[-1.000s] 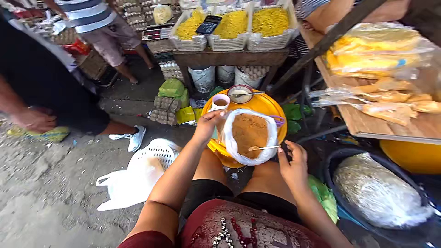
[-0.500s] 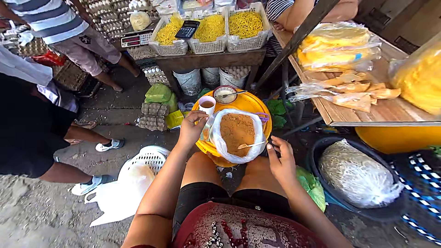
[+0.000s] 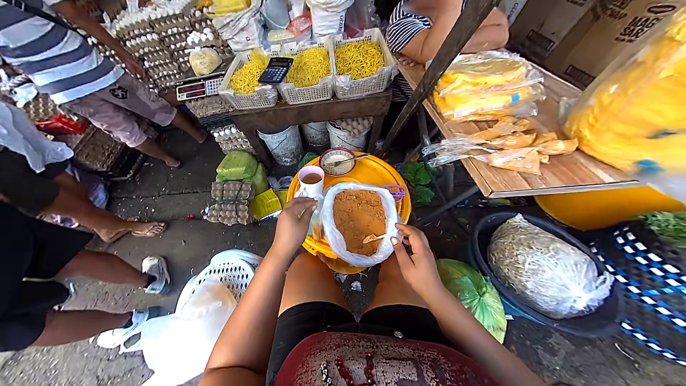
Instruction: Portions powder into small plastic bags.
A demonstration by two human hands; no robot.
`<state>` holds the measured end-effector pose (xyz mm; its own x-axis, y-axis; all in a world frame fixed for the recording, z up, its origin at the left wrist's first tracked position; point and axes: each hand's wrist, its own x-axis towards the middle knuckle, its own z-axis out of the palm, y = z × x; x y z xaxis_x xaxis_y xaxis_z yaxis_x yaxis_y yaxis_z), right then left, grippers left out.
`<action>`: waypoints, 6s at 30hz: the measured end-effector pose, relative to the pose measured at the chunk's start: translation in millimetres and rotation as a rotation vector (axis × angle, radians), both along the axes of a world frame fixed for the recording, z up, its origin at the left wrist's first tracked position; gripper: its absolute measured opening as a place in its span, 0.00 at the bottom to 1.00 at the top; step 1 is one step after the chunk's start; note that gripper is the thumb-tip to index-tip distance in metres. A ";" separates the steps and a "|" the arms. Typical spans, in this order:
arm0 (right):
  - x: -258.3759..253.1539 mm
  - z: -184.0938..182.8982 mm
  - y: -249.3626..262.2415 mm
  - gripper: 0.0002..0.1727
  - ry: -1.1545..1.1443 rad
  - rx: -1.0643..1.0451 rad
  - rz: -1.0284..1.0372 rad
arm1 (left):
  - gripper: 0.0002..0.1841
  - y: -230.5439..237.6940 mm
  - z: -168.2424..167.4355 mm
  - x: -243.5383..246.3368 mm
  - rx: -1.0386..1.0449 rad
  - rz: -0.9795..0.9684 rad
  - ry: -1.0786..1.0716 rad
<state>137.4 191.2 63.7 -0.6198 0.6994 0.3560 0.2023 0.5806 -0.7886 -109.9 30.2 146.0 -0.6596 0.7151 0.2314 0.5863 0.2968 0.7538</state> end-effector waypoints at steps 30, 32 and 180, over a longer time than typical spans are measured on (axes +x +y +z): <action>-34.1 71.2 -19.0 0.30 -0.043 -0.305 0.562 | 0.10 11.9 96.6 54.1 0.173 -0.390 0.392; -34.5 68.0 -20.3 0.26 -0.071 -0.413 0.571 | 0.11 24.1 102.6 56.1 0.150 -0.428 0.313; 60.5 41.5 -23.0 0.23 0.142 -0.386 0.305 | 0.10 80.3 52.5 121.3 0.344 -0.733 -0.542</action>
